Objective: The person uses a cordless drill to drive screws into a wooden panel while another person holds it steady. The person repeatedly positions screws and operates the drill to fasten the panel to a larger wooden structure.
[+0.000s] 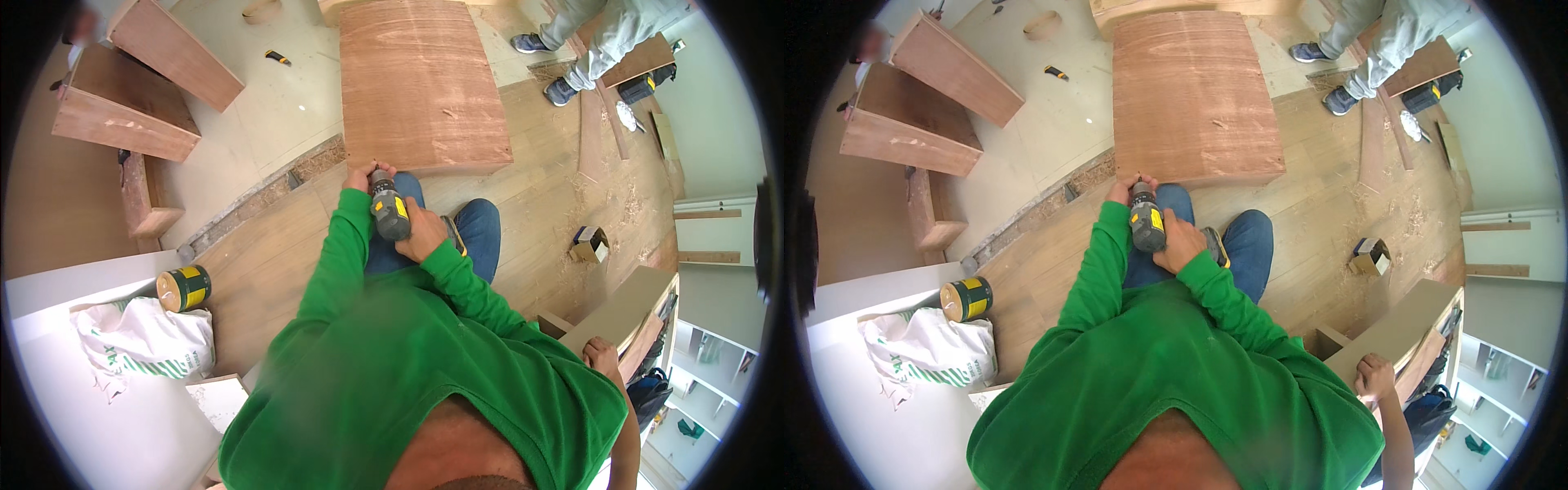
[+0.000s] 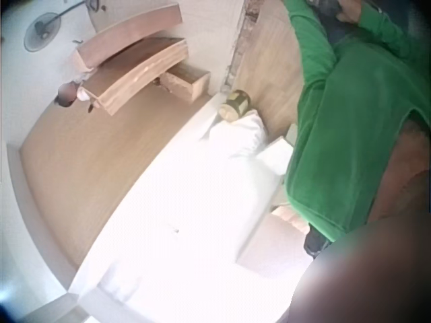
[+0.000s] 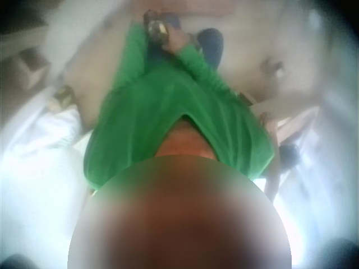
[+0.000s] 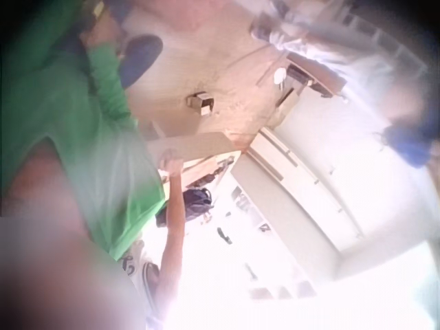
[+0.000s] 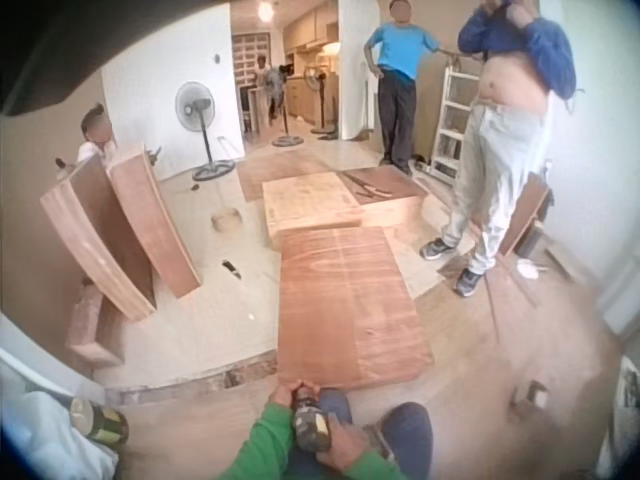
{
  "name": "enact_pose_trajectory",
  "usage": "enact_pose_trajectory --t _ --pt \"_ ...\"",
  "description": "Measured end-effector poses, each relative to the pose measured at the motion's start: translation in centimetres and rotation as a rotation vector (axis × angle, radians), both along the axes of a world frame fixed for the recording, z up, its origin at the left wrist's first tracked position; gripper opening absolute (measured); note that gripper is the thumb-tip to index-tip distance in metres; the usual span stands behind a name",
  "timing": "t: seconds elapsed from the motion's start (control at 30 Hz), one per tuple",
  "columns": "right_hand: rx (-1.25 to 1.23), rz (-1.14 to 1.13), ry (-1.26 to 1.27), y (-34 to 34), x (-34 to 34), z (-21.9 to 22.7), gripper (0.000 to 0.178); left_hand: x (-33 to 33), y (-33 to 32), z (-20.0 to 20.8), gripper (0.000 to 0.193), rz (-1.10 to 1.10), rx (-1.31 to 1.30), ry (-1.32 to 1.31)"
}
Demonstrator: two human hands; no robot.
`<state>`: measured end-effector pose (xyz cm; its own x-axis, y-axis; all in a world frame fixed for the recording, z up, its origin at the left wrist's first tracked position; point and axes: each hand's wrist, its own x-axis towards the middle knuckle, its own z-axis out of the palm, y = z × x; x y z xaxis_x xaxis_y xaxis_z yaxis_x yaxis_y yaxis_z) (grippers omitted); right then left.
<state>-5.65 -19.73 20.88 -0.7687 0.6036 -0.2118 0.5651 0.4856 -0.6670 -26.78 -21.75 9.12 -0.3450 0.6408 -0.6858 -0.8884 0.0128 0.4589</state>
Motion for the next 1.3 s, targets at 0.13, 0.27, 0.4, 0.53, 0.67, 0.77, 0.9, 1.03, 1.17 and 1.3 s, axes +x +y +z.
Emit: enact_pose_trajectory --t 0.13,0.27,0.4,0.53,0.67,0.77,0.9,1.03,1.17,1.3 --pt "-0.077 -0.151 0.106 -0.4 1.7 0.4 0.065 2.4 0.8 1.2 0.028 -0.071 0.075 -0.007" --pt "-0.065 -0.216 0.156 0.6 2.8 0.1 0.06 4.0 2.7 1.7 0.028 -0.107 0.037 0.076" --pt "0.033 -0.268 0.098 1.2 1.9 -1.7 0.064 2.5 4.4 0.3 0.028 -0.181 0.078 0.023" --pt "0.038 -0.27 0.143 1.8 -1.6 -3.2 0.065 -1.0 4.8 -1.4 0.025 -0.115 0.097 -0.091" --pt "-0.03 -0.259 0.149 4.2 -8.5 -2.9 0.063 -6.7 6.7 -1.8 0.022 -0.051 0.118 -0.161" --pt "-0.018 -0.281 0.107 7.6 -14.9 -2.1 0.062 -11.6 10.2 -2.3 0.023 -0.007 0.15 -0.165" --pt "0.053 -0.181 0.079 13.9 -23.1 -1.7 0.036 -19.5 15.7 -3.7 0.023 0.052 0.157 -0.226" --pt "0.076 -0.083 0.066 20.5 -30.3 -1.9 0.029 -25.2 20.4 -4.6 0.021 0.148 0.119 -0.228" --pt "0.055 -0.026 -0.005 24.3 -35.0 -1.4 0.022 -28.1 23.6 -5.7 0.02 0.295 0.172 -0.353" --pt "0.025 -0.019 -0.104 25.7 -37.6 -2.0 0.025 -29.5 24.7 -8.1 0.02 0.278 0.198 -0.371"
